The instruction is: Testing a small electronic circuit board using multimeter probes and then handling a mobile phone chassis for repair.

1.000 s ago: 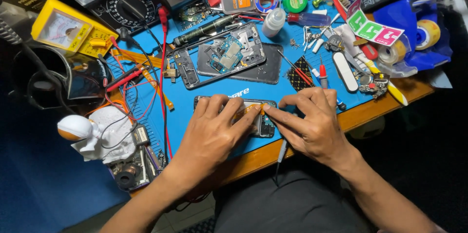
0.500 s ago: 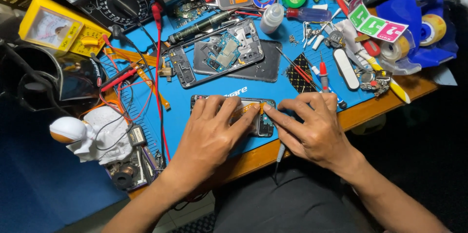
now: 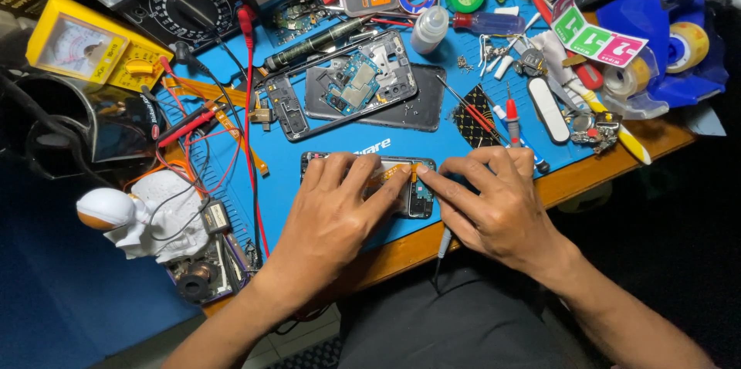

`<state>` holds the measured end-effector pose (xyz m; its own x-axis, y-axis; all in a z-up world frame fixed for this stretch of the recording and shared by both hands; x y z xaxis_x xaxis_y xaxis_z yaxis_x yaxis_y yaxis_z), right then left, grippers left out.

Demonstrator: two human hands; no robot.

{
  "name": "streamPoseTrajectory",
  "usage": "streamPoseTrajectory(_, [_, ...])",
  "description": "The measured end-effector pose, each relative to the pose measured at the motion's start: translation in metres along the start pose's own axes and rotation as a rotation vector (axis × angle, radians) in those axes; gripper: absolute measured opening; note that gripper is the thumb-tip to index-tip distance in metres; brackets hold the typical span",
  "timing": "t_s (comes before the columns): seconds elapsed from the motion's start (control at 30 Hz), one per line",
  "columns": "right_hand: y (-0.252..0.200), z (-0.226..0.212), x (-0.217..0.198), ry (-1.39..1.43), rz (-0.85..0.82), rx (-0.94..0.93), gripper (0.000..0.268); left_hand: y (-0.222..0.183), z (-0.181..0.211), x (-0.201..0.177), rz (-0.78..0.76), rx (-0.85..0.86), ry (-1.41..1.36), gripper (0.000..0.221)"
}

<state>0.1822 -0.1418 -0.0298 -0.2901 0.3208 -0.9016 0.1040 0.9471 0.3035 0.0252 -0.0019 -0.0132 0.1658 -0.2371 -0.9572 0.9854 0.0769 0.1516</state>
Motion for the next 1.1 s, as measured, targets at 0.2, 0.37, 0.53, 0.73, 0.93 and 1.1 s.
streamPoseTrajectory(0.2, [0.002, -0.003, -0.005, -0.047, -0.092, 0.042, 0.036, 0.0, 0.0, 0.0, 0.006, -0.008, 0.002, 0.037])
streamPoseTrajectory(0.37, [0.006, -0.007, -0.007, -0.105, -0.113, 0.038, 0.033, 0.0, 0.001, -0.001, 0.01, -0.006, 0.001, 0.036])
streamPoseTrajectory(0.53, [0.009, -0.007, -0.007, -0.126, -0.118, 0.019, 0.033, -0.001, -0.001, 0.0, 0.005, -0.015, -0.02, 0.037])
streamPoseTrajectory(0.73, [0.012, -0.01, -0.008, -0.192, -0.127, 0.003, 0.03, -0.001, 0.0, 0.0, 0.025, -0.013, -0.025, 0.036])
streamPoseTrajectory(0.93, [0.013, -0.006, -0.014, -0.058, -0.053, 0.005, 0.03, -0.001, 0.0, 0.0, -0.008, -0.015, -0.026, 0.041])
streamPoseTrajectory(1.1, [0.009, -0.002, -0.012, -0.09, -0.036, 0.01, 0.033, -0.002, 0.0, 0.0, 0.007, -0.014, -0.022, 0.036])
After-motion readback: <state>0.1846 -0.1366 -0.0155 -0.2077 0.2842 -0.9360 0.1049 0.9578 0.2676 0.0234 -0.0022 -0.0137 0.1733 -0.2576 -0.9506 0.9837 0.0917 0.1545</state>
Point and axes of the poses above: each hand's wrist, its own y-axis towards the middle knuckle, its own x-axis out of the palm, z = x × y, the point moved 3 cm from there along y, towards the middle knuckle, and after that the axes turned 4 degrees about x, right-handed, at the moved point
